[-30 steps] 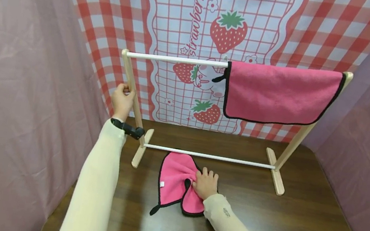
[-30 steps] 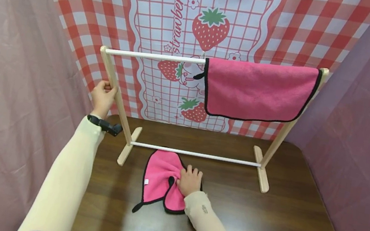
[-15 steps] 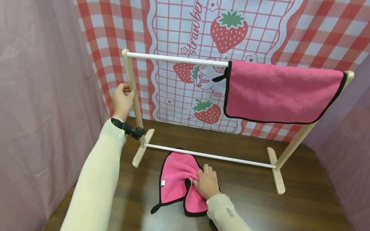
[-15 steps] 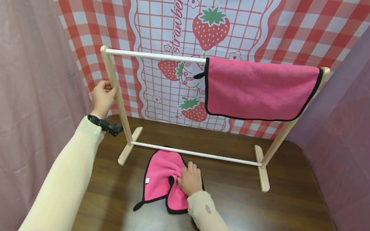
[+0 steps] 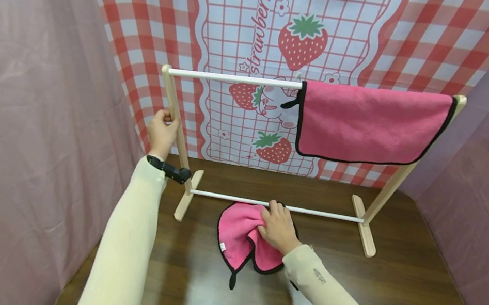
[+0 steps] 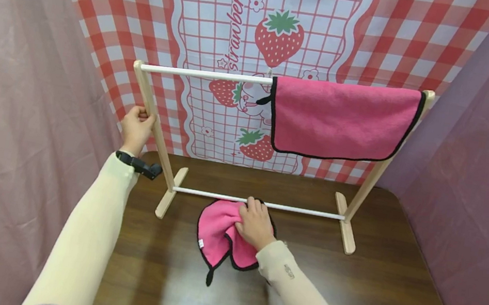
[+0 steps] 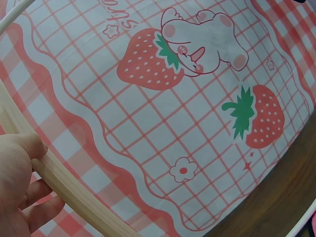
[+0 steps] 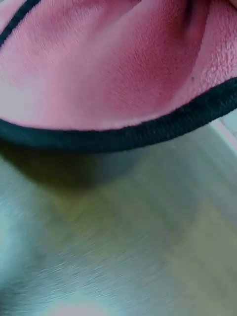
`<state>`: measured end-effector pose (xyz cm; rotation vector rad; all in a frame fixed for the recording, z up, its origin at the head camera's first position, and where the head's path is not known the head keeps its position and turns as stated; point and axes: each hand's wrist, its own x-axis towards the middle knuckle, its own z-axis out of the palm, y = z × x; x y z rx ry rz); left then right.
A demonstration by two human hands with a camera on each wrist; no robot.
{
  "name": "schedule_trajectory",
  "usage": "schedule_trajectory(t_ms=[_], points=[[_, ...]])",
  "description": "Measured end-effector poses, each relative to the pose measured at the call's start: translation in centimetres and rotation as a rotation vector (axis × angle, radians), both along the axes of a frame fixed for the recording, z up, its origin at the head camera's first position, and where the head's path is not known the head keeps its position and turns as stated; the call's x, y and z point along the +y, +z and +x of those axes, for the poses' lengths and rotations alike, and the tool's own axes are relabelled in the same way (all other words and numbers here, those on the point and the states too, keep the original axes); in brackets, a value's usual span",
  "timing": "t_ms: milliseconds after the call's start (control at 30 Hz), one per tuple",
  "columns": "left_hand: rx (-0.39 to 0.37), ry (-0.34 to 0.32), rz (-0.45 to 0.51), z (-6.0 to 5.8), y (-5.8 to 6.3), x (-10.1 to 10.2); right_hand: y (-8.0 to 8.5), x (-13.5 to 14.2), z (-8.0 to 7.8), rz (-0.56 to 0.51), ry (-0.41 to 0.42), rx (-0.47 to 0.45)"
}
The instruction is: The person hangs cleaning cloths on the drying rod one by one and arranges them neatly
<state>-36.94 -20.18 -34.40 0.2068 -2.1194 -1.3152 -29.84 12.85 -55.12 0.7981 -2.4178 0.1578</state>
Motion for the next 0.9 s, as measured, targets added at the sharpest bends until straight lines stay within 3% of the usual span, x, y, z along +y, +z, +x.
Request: schedule_trajectory(t_ms=[633,900], points=[[-0.003,-0.039,0.02,0.1,0.2,0.0,7.7,-0.7,-0.3,-0.044,0.105,0.11],[-0.003,-0.006,0.009,0.2,0.1,0.1,12.3,-1.3,-0.4,-0.073,0.143,0.174]])
